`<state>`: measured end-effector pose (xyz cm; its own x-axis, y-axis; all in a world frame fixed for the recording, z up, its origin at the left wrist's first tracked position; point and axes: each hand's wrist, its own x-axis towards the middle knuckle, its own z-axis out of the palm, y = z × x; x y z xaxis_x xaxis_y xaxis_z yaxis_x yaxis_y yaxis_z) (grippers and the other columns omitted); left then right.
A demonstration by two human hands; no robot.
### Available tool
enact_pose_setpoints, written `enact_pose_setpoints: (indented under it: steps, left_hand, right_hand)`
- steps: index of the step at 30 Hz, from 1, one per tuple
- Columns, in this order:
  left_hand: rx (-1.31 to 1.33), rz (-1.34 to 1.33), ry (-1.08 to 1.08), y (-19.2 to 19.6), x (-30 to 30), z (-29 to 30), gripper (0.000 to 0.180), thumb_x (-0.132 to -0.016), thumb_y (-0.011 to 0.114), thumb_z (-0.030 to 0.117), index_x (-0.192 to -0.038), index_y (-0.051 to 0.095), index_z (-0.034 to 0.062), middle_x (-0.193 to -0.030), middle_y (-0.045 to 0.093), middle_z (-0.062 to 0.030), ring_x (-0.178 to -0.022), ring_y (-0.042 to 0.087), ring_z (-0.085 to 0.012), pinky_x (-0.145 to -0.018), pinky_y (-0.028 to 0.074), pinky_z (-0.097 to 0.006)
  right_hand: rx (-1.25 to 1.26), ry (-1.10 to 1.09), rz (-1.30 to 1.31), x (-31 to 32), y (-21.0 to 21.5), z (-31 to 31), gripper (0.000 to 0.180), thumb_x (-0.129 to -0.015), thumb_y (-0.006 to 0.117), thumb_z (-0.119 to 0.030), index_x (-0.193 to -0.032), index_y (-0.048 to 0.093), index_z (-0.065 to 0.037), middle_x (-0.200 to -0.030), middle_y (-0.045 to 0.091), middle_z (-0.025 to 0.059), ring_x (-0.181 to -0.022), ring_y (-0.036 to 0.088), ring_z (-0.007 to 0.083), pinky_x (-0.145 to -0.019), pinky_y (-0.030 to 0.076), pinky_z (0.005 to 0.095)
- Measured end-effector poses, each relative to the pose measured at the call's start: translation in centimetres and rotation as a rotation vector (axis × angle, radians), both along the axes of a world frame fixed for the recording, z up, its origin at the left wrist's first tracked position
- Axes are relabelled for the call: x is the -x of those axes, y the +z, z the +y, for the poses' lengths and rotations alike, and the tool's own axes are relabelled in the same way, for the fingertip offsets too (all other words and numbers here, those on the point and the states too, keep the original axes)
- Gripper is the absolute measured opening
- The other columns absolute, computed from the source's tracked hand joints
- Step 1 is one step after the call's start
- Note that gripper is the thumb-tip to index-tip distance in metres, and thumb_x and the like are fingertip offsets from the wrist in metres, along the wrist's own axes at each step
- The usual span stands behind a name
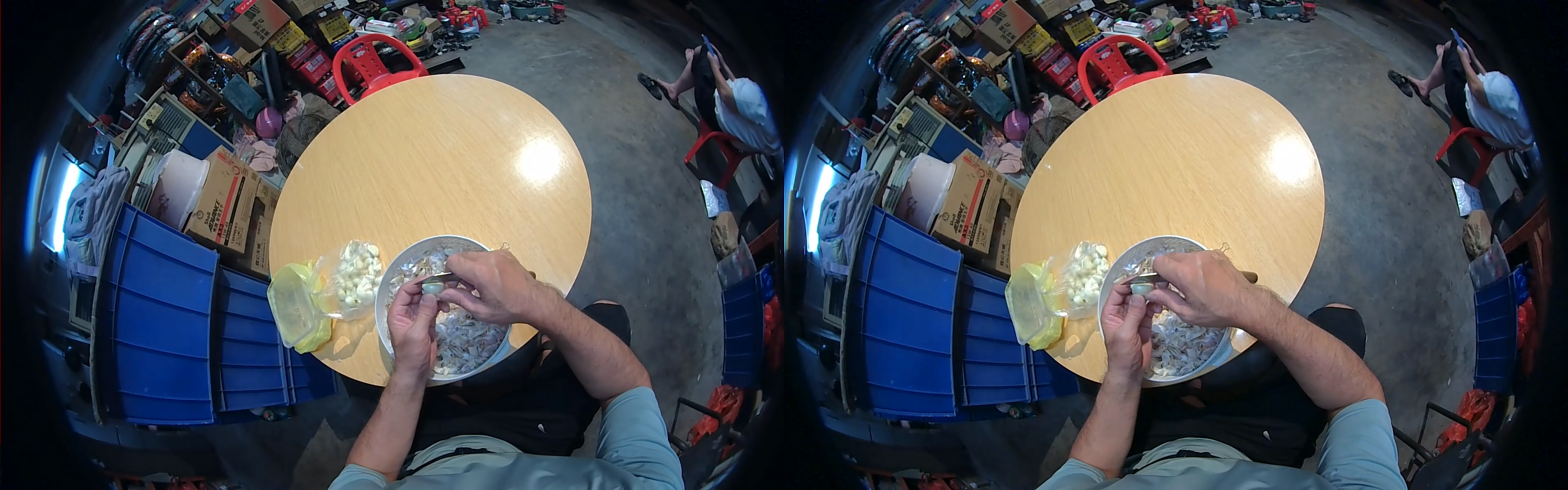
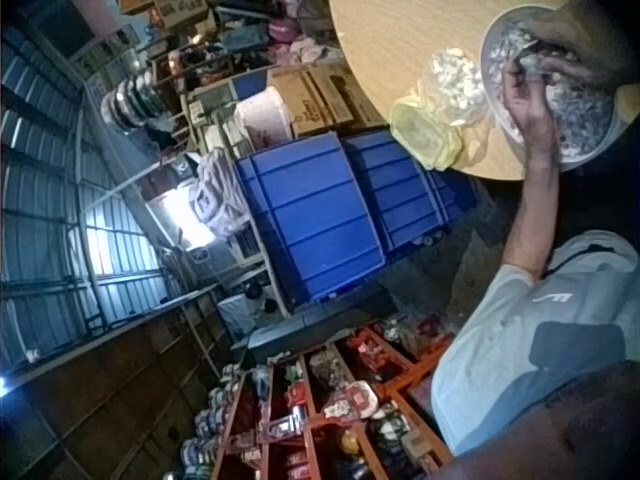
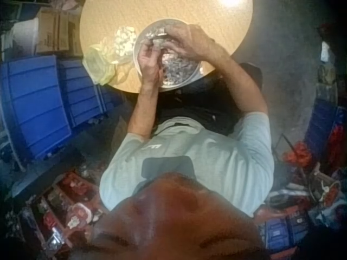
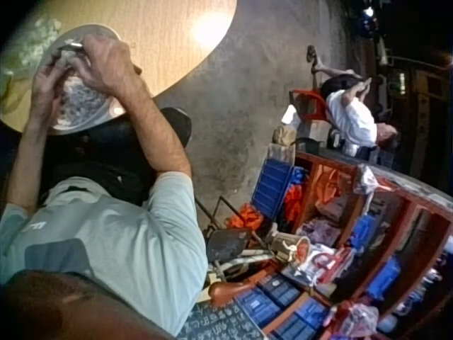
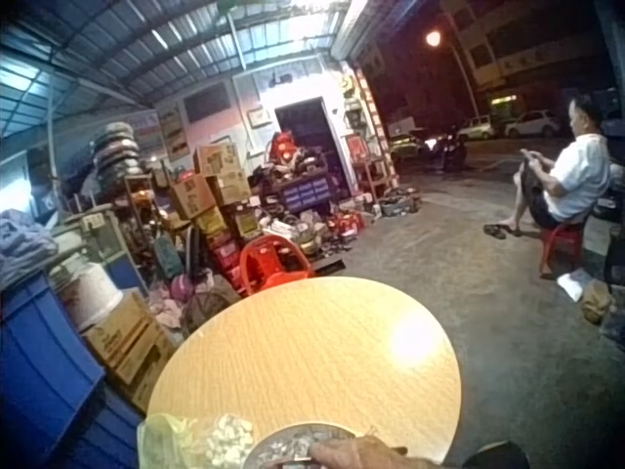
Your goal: Peel garlic cloves using hands and a small knife.
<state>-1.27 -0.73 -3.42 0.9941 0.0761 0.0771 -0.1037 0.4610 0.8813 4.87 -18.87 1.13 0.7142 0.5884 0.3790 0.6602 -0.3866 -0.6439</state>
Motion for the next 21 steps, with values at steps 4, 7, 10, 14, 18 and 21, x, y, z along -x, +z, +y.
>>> enact_pose_setpoints:
  steps: [4,7,10,14,18,21]
  left_hand:
    - [0.069,0.043,0.013,0.6,0.1,-0.6,0.026,-0.099,0.063,0.008,-0.123,0.060,0.0005,-0.111,0.068,-0.0069,-0.095,0.062,-0.0110,-0.083,0.051,-0.026]
    - [0.105,0.052,0.000,0.8,0.2,-0.7,0.025,-0.099,0.062,0.008,-0.123,0.060,0.0007,-0.110,0.068,-0.0070,-0.095,0.062,-0.0107,-0.082,0.051,-0.026]
    - [0.049,0.006,-0.009,0.8,0.3,-0.4,0.024,-0.099,0.061,0.008,-0.123,0.060,0.0012,-0.111,0.068,-0.0076,-0.094,0.062,-0.0114,-0.081,0.051,-0.026]
    - [-0.201,-0.039,0.029,1.3,0.3,-0.2,0.023,-0.101,0.058,0.008,-0.123,0.059,-0.0004,-0.113,0.067,-0.0094,-0.096,0.063,-0.0126,-0.081,0.052,-0.026]
    - [-0.456,-0.084,0.025,1.2,0.2,0.5,0.026,-0.103,0.055,0.010,-0.126,0.058,-0.0019,-0.114,0.067,-0.0096,-0.098,0.064,-0.0127,-0.080,0.053,-0.026]
    - [-0.494,-0.119,0.016,1.5,0.3,0.6,0.027,-0.104,0.054,0.011,-0.128,0.059,-0.0007,-0.113,0.067,-0.0083,-0.096,0.063,-0.0122,-0.078,0.053,-0.025]
  right_hand:
    - [-0.025,-0.022,-0.058,-0.1,-0.4,0.0,0.024,-0.090,0.071,-0.023,-0.094,0.056,-0.005,-0.082,0.065,0.0120,-0.078,0.069,0.0323,-0.064,0.054,0.0443]
    - [-0.051,-0.013,-0.116,-0.3,-0.8,0.2,0.025,-0.089,0.072,-0.023,-0.094,0.056,-0.005,-0.083,0.066,0.0116,-0.079,0.069,0.0317,-0.064,0.054,0.0438]
    - [-0.051,-0.010,-0.130,-0.3,-0.7,0.2,0.025,-0.088,0.072,-0.023,-0.094,0.056,-0.005,-0.083,0.066,0.0114,-0.079,0.069,0.0316,-0.064,0.055,0.0437]
    - [-0.060,-0.005,-0.136,-0.3,-0.6,0.2,0.025,-0.088,0.073,-0.022,-0.094,0.056,-0.005,-0.084,0.065,0.0112,-0.080,0.069,0.0316,-0.065,0.055,0.0435]
    - [-0.078,0.009,-0.160,-0.4,-0.7,0.3,0.026,-0.086,0.074,-0.021,-0.093,0.055,-0.005,-0.085,0.063,0.0111,-0.080,0.068,0.0315,-0.065,0.054,0.0433]
    - [-0.077,0.018,-0.182,-0.4,-0.9,0.4,0.026,-0.086,0.074,-0.021,-0.093,0.054,-0.005,-0.084,0.063,0.0112,-0.079,0.067,0.0313,-0.065,0.054,0.0434]
